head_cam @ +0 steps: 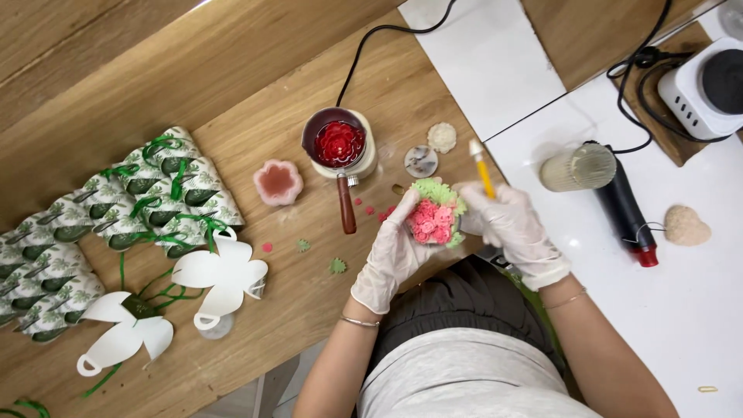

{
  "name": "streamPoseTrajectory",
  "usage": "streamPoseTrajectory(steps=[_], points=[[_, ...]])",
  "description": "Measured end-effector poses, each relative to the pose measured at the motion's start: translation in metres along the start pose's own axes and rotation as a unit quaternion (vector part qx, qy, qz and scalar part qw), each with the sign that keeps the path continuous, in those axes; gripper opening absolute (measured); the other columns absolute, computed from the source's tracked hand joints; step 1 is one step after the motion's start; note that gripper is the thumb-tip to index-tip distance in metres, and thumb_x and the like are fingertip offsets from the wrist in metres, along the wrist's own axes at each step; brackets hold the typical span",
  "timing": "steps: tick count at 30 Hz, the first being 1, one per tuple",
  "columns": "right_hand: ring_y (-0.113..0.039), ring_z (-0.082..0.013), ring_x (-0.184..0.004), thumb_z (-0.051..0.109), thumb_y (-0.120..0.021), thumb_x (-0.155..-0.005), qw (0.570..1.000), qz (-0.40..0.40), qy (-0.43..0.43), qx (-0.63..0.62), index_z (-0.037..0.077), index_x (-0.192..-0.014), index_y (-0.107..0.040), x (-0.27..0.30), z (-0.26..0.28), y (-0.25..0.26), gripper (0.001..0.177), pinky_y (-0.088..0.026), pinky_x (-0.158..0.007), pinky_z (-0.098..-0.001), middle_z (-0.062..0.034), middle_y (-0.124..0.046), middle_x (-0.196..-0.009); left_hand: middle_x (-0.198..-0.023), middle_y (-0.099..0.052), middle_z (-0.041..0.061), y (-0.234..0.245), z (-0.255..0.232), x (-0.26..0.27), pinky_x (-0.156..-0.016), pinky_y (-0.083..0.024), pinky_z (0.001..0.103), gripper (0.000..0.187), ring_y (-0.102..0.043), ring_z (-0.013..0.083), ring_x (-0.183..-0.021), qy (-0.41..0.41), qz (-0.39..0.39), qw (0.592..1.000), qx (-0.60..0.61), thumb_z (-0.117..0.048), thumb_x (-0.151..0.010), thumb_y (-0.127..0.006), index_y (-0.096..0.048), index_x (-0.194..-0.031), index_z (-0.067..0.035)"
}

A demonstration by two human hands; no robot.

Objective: Manually apply and detail floral wax decorations on the surface of a candle using a sculpting tool.

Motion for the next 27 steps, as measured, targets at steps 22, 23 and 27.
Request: streamPoseTrajectory(steps=[22, 23, 27], points=[[-0.070, -0.0177, -0.078, 0.000, -0.067, -0.103, 0.973, 0.006, 0.166, -0.160, 0.001, -0.102, -0.054, 0.027, -0.008, -0.016, 0.013, -0.061, -0.070, -0.0308, -0.0120, -0.069, -0.091, -0.140, -0.060, 0.013, 0.008, -0.006, 0.021, -0.102, -0.048, 0.064, 0.065, -0.060, 0.0304, -0.125, -0.063, -0.075, 0.990, 0.098, -0.063, -0.100, -0.051, -0.054, -0.144, -0.016], [-0.072, -0.0185, -0.079, 0.000, -0.067, -0.102, 0.973, 0.009, 0.162, -0.163, 0.003, -0.101, -0.052, 0.028, -0.002, -0.020, 0.015, -0.062, -0.070, -0.0310, -0.0127, -0.070, -0.091, -0.142, -0.059, 0.011, 0.009, -0.005, 0.021, -0.105, -0.047, 0.063, 0.065, -0.059, 0.0286, -0.128, -0.059, -0.072, 0.991, 0.093, -0.062, -0.100, -0.051, -0.053, -0.146, -0.017], [-0.074, -0.0188, -0.086, 0.001, -0.067, -0.100, 0.977, 0.036, 0.147, -0.149, 0.005, -0.104, -0.049, 0.033, 0.013, -0.028, 0.019, -0.064, -0.077, -0.0306, -0.0131, -0.071, -0.099, -0.145, -0.058, 0.010, 0.012, 0.000, 0.018, -0.109, -0.046, 0.062, 0.064, -0.057, 0.0284, -0.132, -0.050, -0.052, 0.994, 0.085, -0.062, -0.102, -0.052, -0.052, -0.148, -0.017]])
Point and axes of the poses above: each hand's wrist, its own x-axis away from the middle knuckle, its own y-axis out of the back of the hand, z = x × y, the point moved 3 cm from there along -x, towards the middle knuckle
